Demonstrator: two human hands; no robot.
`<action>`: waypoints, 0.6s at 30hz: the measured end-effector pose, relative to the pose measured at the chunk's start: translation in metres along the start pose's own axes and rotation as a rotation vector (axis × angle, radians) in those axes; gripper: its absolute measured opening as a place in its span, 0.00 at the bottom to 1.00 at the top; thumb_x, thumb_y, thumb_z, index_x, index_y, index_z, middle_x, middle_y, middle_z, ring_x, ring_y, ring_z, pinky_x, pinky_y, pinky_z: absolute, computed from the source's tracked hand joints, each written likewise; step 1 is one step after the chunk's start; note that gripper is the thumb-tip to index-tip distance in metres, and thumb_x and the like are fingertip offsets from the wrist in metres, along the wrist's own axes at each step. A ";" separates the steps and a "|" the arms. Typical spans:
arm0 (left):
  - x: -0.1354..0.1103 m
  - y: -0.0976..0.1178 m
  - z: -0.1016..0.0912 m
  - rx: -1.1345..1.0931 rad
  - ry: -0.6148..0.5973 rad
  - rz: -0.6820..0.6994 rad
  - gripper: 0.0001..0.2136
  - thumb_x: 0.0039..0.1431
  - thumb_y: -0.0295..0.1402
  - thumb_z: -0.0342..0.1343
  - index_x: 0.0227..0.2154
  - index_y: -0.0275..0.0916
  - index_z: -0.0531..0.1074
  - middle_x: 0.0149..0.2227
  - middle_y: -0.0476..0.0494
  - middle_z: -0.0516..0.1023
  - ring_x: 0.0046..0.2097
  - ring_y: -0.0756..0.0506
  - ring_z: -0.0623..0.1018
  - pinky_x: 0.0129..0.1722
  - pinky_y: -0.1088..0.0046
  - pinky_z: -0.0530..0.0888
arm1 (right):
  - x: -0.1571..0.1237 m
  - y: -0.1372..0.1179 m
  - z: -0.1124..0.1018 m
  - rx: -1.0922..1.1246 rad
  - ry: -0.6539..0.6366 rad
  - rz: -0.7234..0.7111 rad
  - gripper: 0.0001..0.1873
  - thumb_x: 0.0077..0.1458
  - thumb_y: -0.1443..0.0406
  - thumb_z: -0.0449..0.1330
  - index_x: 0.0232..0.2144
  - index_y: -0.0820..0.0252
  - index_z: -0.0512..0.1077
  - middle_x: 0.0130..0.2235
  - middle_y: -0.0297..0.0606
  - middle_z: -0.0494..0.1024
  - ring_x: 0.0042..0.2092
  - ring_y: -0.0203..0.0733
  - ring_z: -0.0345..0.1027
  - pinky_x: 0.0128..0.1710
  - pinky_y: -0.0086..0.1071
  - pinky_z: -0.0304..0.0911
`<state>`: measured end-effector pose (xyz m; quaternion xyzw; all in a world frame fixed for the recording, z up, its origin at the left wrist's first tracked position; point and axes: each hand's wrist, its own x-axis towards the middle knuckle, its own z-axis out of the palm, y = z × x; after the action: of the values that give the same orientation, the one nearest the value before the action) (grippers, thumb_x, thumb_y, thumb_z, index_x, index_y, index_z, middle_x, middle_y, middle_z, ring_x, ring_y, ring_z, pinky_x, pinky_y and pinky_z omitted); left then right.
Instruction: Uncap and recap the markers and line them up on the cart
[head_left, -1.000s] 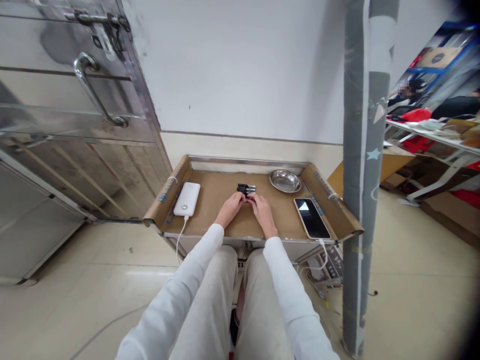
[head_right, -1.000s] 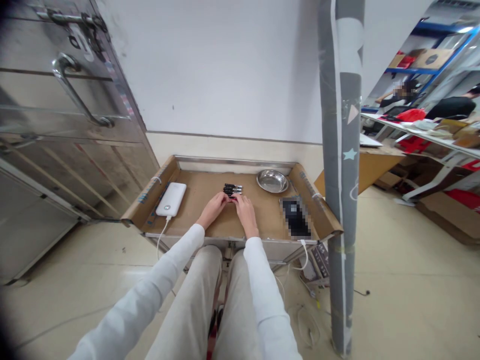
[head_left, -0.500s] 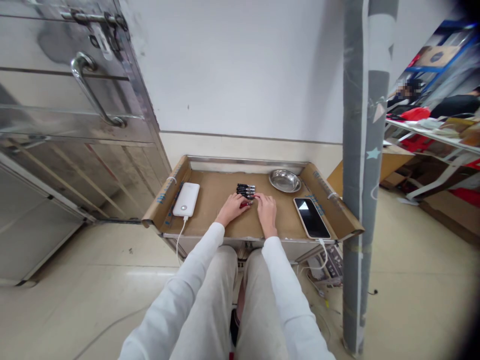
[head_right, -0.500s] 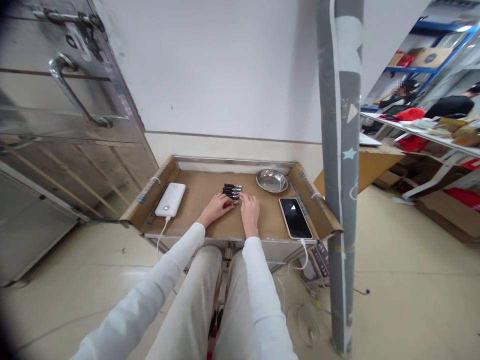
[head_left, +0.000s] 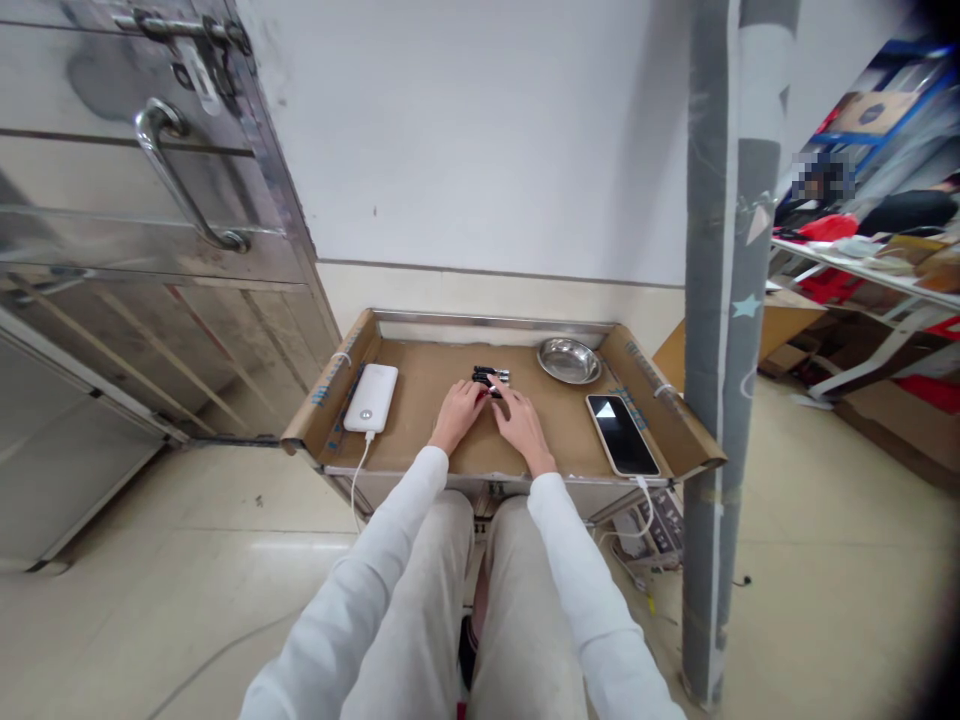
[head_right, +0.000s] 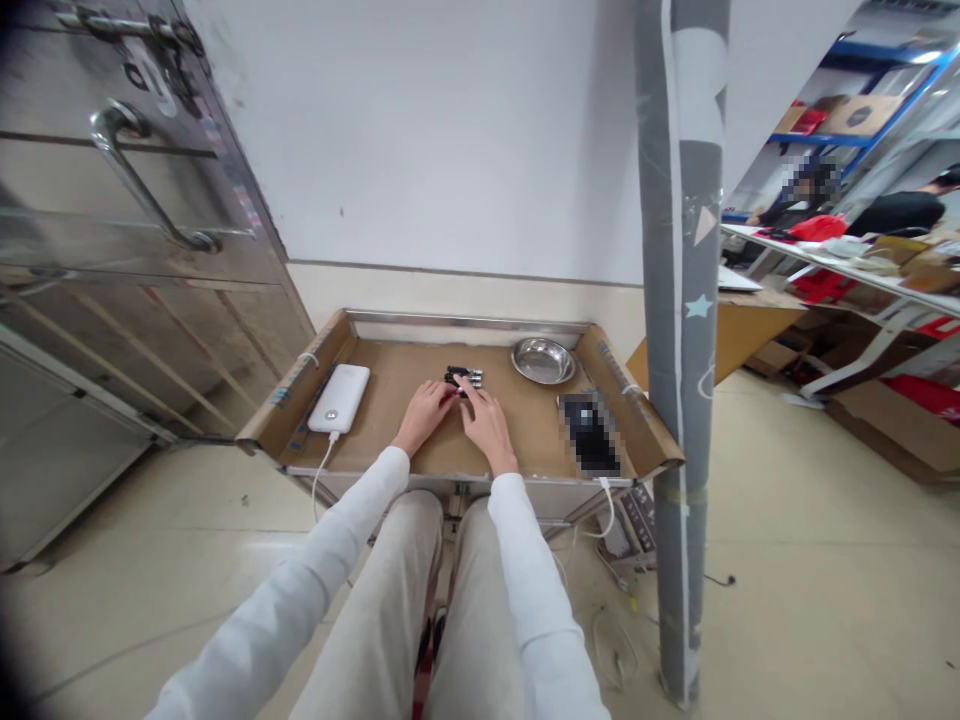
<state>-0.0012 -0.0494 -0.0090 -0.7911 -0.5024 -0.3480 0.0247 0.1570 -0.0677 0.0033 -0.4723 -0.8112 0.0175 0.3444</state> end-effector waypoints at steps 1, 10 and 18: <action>0.000 -0.001 0.001 0.011 0.029 -0.038 0.09 0.64 0.35 0.46 0.39 0.39 0.68 0.37 0.41 0.73 0.41 0.43 0.71 0.44 0.64 0.66 | 0.001 -0.002 -0.001 0.022 -0.019 -0.022 0.29 0.58 0.70 0.46 0.62 0.54 0.52 0.53 0.40 0.70 0.51 0.42 0.63 0.49 0.36 0.59; -0.003 -0.008 0.011 0.158 0.092 -0.322 0.11 0.65 0.28 0.38 0.37 0.35 0.66 0.37 0.37 0.69 0.42 0.40 0.68 0.44 0.60 0.67 | 0.000 0.011 0.011 -0.091 0.055 0.124 0.17 0.56 0.72 0.47 0.43 0.59 0.72 0.46 0.43 0.72 0.47 0.45 0.61 0.49 0.38 0.58; -0.005 -0.011 0.013 0.165 0.163 -0.390 0.12 0.63 0.24 0.36 0.37 0.33 0.65 0.40 0.35 0.67 0.45 0.39 0.68 0.46 0.57 0.67 | 0.000 0.012 0.013 -0.150 0.042 0.128 0.11 0.58 0.68 0.50 0.40 0.58 0.71 0.41 0.42 0.70 0.43 0.45 0.60 0.45 0.37 0.57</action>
<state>-0.0043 -0.0429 -0.0250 -0.6434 -0.6691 -0.3667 0.0622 0.1585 -0.0575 -0.0111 -0.5481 -0.7708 -0.0314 0.3232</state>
